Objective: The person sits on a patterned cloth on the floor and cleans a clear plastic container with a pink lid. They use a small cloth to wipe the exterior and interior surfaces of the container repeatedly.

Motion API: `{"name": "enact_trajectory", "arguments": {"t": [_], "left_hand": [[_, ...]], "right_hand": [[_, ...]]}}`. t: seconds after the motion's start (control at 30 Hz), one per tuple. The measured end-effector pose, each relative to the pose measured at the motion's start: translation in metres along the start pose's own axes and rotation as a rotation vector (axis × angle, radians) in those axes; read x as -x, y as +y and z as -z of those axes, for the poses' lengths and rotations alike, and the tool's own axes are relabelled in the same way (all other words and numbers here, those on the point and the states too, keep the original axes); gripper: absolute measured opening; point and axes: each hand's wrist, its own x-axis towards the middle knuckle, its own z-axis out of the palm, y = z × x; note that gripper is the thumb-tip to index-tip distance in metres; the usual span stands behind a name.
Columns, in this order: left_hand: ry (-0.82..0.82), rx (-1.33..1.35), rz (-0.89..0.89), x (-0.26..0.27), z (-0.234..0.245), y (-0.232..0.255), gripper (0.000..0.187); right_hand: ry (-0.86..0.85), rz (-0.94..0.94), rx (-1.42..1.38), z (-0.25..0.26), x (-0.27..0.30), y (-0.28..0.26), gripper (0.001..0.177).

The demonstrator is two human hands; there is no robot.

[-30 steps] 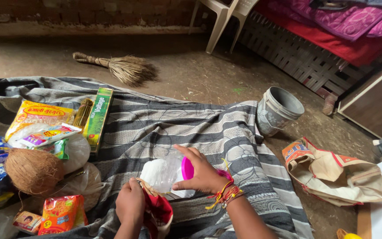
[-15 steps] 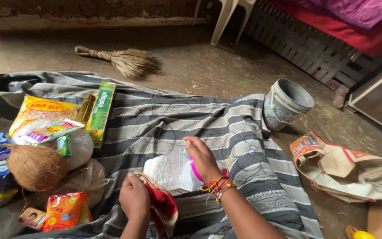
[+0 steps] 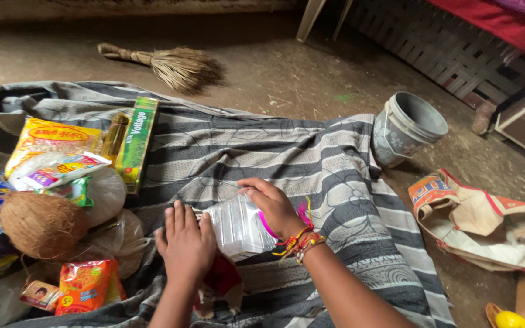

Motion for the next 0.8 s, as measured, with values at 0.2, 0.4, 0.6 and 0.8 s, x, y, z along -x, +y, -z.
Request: {"name": "enact_trajectory", "arguments": {"t": [0.2,0.4,0.6,0.8], "left_hand": [[-0.039,0.46,-0.04,-0.018,-0.003,-0.016,0.054],[-0.009,0.571,0.015,-0.011,-0.006,-0.024,0.052],[0.08,0.527,0.037,0.025,0.0,-0.006,0.058],[0.135,0.483,0.001,0.057,0.015,0.034,0.06]], "right_hand": [[0.013,0.068,0.16,-0.008,-0.005,-0.016,0.032],[0.152,0.25,0.408,-0.031,-0.01,-0.034,0.025],[0.121,-0.021,0.422,-0.039,-0.013,-0.05,0.031],[0.092,0.185,0.473,-0.033,-0.014,-0.036,0.028]]}}
